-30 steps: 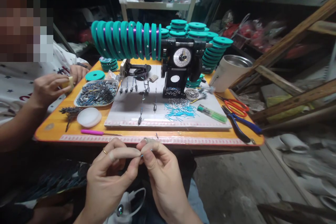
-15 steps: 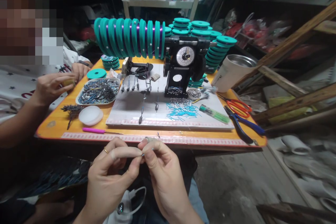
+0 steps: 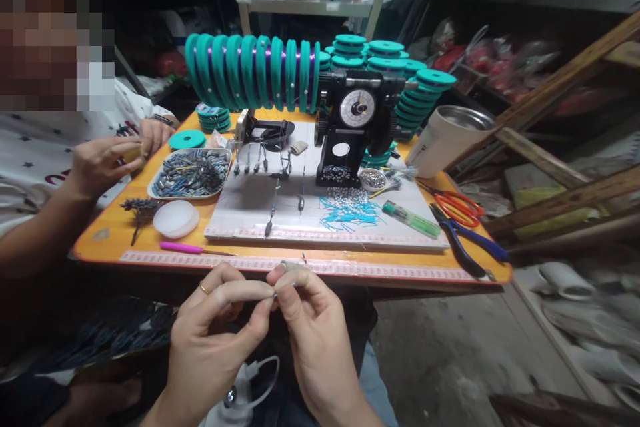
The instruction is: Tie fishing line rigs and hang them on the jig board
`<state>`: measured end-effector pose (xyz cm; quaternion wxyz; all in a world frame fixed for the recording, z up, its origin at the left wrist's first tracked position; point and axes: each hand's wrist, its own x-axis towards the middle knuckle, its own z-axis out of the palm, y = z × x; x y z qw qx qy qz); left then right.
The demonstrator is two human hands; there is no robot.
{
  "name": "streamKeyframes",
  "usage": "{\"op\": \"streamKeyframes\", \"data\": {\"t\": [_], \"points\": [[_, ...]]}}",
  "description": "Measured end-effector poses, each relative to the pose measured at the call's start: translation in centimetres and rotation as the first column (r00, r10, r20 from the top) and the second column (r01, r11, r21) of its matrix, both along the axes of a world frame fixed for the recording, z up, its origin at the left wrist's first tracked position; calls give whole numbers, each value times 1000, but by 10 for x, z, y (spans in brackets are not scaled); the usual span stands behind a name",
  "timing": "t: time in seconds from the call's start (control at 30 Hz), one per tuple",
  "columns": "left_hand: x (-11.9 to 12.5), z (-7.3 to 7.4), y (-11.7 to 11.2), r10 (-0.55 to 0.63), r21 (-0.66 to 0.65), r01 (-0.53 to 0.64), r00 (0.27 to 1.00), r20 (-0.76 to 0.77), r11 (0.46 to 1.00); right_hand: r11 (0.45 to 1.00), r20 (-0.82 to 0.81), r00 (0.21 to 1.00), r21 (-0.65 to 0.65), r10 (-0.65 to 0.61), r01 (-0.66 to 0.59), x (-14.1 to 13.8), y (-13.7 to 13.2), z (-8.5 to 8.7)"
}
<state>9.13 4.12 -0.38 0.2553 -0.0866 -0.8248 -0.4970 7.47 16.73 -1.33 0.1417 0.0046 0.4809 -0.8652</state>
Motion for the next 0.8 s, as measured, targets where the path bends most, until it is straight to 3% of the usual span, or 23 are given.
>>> {"op": "streamKeyframes", "data": {"t": [0.2, 0.43, 0.67, 0.8], "points": [[-1, 3, 0, 12, -30, -13, 999, -30, 999, 992, -80, 996, 116, -45, 54, 2, 1, -9], [-3, 4, 0, 10, -39, -12, 998, -57, 999, 979, -62, 996, 189, -60, 71, 4, 4, -9], [-8, 9, 1, 29, 0, -30, 993, -112, 1000, 968, -20, 996, 235, -86, 88, 2, 7, -15], [-9, 4, 1, 36, 66, -28, 991, -128, 997, 965, -18, 998, 255, -66, 68, -1, 10, -21]]}}
